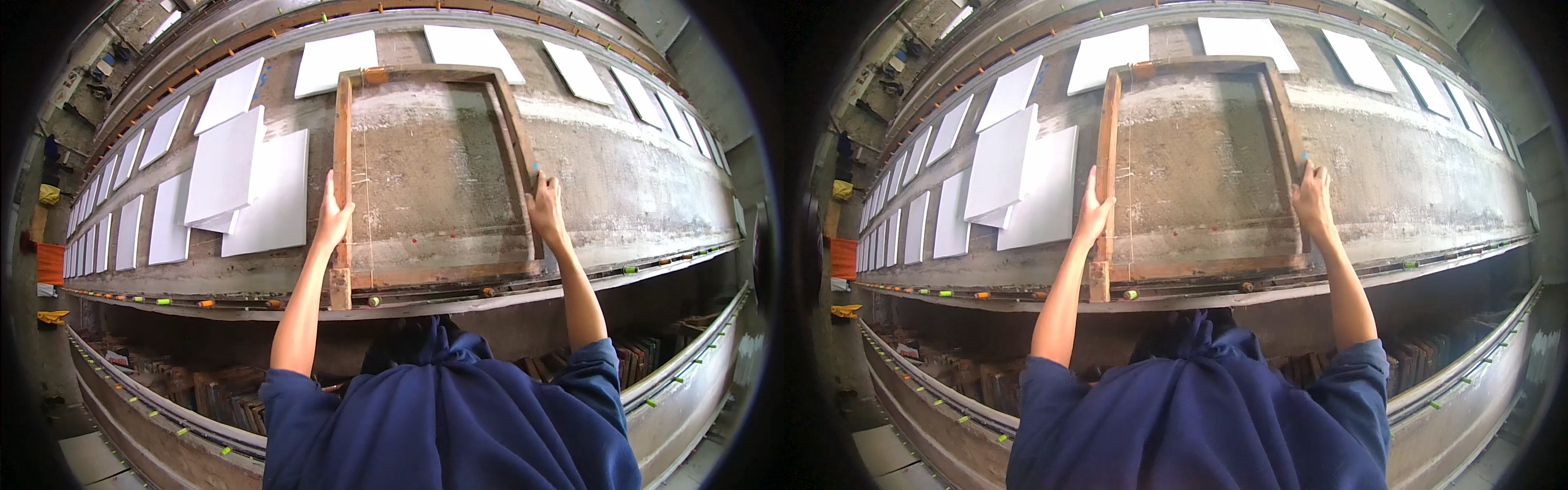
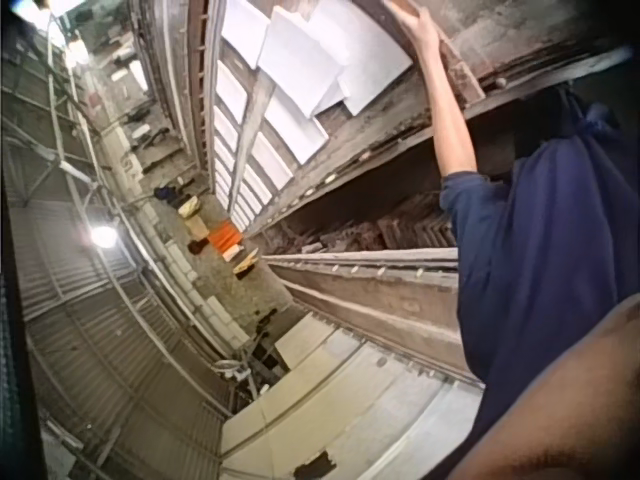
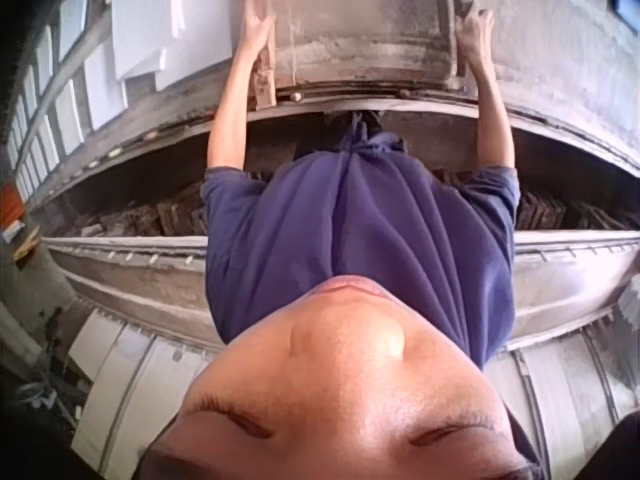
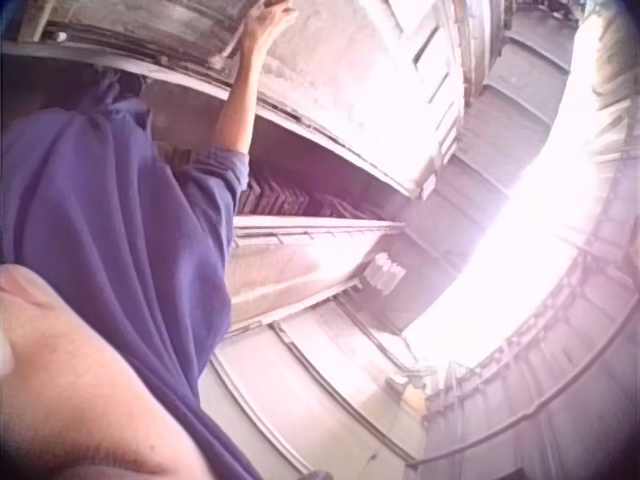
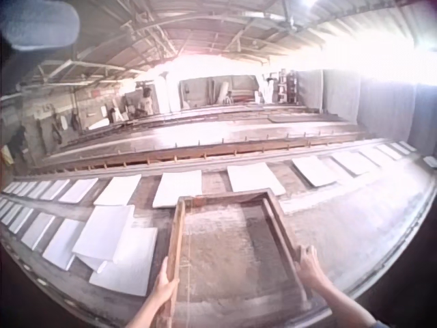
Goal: The person repeatedly picks up white rectangular panels from a conveyor belt, places them into a wooden frame, and stacks them. The person then lifts the frame and moves it to a different location to continue stacking the panels.
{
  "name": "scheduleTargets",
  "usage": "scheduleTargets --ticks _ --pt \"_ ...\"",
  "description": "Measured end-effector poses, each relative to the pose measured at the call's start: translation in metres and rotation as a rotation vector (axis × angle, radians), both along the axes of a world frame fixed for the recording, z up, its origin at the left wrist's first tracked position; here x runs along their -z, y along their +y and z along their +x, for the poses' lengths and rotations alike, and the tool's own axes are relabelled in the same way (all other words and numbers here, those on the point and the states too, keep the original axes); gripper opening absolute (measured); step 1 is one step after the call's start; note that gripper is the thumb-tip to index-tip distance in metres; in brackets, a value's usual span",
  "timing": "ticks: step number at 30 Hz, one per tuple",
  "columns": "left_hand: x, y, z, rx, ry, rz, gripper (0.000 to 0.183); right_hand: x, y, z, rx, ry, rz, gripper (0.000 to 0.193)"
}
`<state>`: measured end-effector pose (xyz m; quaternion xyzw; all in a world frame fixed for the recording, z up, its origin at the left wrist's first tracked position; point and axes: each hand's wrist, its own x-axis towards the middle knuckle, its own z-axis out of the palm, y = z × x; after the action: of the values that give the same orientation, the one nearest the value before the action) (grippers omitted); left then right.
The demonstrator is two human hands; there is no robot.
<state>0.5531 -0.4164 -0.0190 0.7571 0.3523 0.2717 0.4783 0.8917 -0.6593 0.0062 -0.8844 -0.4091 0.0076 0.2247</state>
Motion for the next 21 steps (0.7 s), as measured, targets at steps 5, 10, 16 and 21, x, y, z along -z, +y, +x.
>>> scheduleTargets --ticks 5,10,16,21 --pt "0.003 -0.017 0.03 0.032 -0.008 0.036 0.079 -0.008 -0.019 0.02 0.019 -0.008 -0.017 0.058" --pt "-0.002 -0.022 0.034 -0.007 0.174 0.2 0.079 0.002 -0.021 0.017 0.052 -0.084 -0.067 0.059" --pt "-0.022 -0.033 0.043 -0.1 0.494 0.299 0.081 0.004 -0.014 0.011 0.004 -0.272 -0.167 0.057" --pt "-0.002 -0.028 0.02 -0.149 0.319 0.551 0.074 -0.011 -0.003 -0.002 0.063 -0.302 -0.233 0.062"
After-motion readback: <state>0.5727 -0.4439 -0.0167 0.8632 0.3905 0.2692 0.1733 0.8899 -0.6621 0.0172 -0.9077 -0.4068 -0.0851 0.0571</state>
